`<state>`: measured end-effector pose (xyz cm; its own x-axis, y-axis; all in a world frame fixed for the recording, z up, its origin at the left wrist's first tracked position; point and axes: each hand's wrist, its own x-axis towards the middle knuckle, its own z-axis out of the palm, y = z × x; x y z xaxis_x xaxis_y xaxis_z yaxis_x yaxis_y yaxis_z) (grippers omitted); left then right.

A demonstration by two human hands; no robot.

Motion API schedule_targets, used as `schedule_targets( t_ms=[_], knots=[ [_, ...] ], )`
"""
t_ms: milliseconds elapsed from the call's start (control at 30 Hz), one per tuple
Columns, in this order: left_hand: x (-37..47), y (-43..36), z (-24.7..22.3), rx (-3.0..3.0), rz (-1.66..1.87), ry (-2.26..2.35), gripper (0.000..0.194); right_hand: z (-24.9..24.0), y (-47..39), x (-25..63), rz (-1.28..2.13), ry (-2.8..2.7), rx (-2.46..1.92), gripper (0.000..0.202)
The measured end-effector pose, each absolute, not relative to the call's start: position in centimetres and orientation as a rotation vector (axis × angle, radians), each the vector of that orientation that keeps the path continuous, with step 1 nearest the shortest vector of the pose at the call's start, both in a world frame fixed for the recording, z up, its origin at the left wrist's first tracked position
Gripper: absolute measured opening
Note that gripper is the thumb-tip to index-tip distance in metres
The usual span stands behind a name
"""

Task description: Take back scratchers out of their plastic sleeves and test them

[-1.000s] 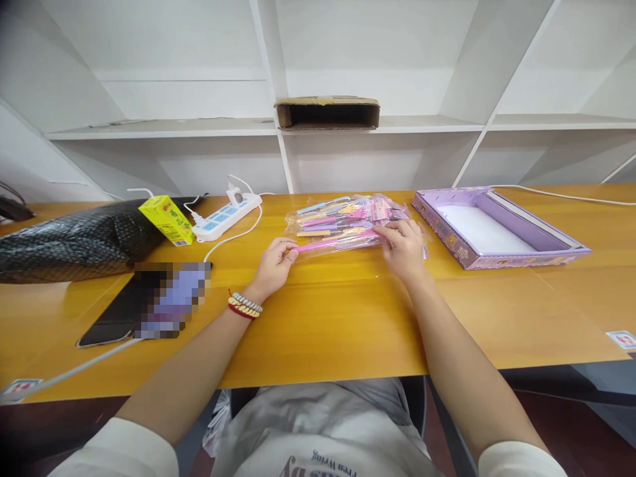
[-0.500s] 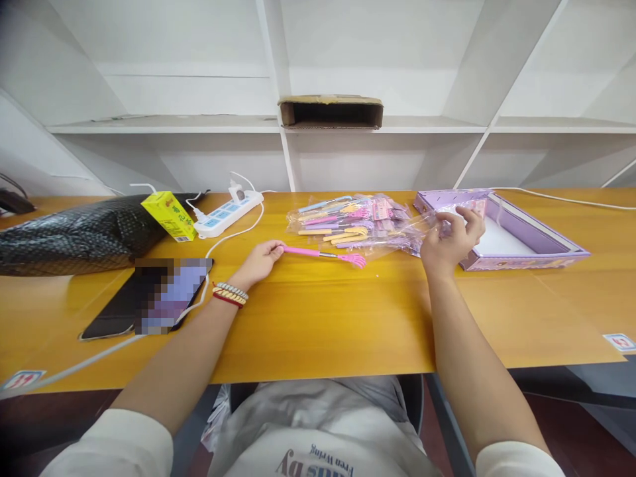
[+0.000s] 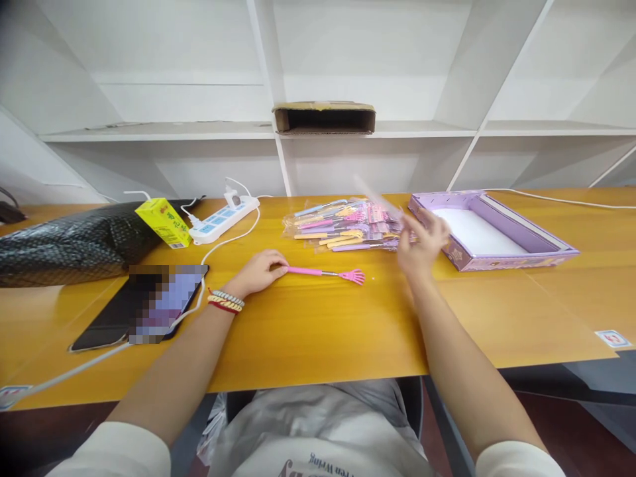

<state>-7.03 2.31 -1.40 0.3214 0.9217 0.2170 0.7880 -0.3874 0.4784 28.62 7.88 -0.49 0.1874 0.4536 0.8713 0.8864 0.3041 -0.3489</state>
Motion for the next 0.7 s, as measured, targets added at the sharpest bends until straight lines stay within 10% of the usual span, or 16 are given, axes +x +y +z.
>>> schedule_targets(
  t_ms=[367, 700],
  knots=[
    [-5.8, 1.9, -0.7, 1.801, 1.093, 1.449, 0.048, -1.5, 5.7, 23.6, -0.247, -1.916, -1.305, 0.038],
    [-1.5, -1.1, 0.1, 2.267, 0.738, 1.419, 0.051, -2.5, 6.2, 23.1, -0.185, -2.058, -1.004, 0.038]
  ],
)
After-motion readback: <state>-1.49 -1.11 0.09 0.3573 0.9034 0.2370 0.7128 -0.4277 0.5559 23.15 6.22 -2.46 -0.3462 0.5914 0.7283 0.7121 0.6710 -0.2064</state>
